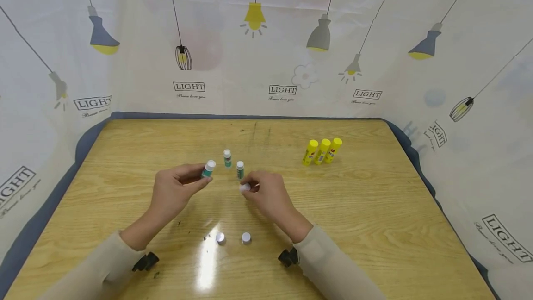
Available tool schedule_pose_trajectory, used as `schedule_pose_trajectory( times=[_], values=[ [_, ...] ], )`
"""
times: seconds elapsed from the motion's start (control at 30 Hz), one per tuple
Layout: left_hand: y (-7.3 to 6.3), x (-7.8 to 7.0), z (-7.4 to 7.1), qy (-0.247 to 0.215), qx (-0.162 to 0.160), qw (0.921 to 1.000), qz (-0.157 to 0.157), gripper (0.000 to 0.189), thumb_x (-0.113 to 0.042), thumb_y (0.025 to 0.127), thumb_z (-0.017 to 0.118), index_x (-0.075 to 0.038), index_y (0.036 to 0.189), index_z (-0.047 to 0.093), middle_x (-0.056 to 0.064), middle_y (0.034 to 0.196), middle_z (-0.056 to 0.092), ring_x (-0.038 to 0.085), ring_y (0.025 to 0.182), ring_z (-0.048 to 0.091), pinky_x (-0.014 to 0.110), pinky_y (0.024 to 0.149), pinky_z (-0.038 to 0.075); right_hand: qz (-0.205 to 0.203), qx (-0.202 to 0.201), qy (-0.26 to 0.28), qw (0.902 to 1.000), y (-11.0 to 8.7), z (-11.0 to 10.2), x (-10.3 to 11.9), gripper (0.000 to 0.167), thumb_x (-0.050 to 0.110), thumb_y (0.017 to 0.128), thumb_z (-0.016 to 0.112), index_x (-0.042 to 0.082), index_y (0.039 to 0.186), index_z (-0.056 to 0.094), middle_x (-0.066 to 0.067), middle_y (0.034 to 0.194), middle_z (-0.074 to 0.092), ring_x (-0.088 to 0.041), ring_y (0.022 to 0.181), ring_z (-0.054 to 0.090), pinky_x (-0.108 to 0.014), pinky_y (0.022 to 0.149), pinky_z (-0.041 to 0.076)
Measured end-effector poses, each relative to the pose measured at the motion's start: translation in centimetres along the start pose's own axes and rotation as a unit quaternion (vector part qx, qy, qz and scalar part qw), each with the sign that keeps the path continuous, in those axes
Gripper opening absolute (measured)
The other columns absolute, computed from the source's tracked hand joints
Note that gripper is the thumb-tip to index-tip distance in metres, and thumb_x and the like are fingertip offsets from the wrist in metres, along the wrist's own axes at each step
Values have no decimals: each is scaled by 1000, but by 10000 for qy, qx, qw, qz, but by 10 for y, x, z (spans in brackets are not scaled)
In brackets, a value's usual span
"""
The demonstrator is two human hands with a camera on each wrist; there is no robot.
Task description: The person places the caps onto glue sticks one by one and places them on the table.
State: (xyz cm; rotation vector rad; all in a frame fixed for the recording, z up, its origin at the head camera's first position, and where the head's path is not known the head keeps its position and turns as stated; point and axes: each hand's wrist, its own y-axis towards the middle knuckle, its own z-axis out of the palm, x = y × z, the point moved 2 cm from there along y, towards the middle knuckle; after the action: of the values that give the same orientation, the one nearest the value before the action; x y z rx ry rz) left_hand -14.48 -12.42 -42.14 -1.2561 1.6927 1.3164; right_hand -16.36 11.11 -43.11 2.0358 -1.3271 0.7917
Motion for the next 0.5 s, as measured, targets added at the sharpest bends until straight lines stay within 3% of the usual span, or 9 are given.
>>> schedule_pose_trajectory(
  times=[0.13, 0.27, 0.5],
  values=[
    [0, 0, 2, 185, 32, 9993, 321, 28, -8, 85, 83, -8, 113, 77, 6, 107, 77, 16, 90, 75, 34, 81, 63, -29, -230, 249, 9994, -1, -3, 2, 12, 11, 89, 80, 16, 99, 77, 4, 95, 75, -15, 85, 73, -26, 74, 62],
    [0, -1, 3, 518, 73, 9973, 518, 29, -7, 84, 83, -10, 112, 78, 4, 106, 77, 14, 89, 75, 29, 79, 63, -118, -428, 439, 9980, -1, -6, 5, 12, 13, 90, 79, 16, 101, 77, 4, 96, 75, -15, 86, 73, -26, 76, 62],
    [0, -5, 5, 1443, 73, 9837, 1067, 30, -10, 82, 86, -13, 111, 79, 1, 104, 77, 10, 83, 73, 25, 65, 62, -134, -616, 906, 9939, -3, -11, 10, 16, 10, 88, 80, 13, 104, 77, -1, 101, 76, -17, 88, 75, -27, 75, 63]
  ],
)
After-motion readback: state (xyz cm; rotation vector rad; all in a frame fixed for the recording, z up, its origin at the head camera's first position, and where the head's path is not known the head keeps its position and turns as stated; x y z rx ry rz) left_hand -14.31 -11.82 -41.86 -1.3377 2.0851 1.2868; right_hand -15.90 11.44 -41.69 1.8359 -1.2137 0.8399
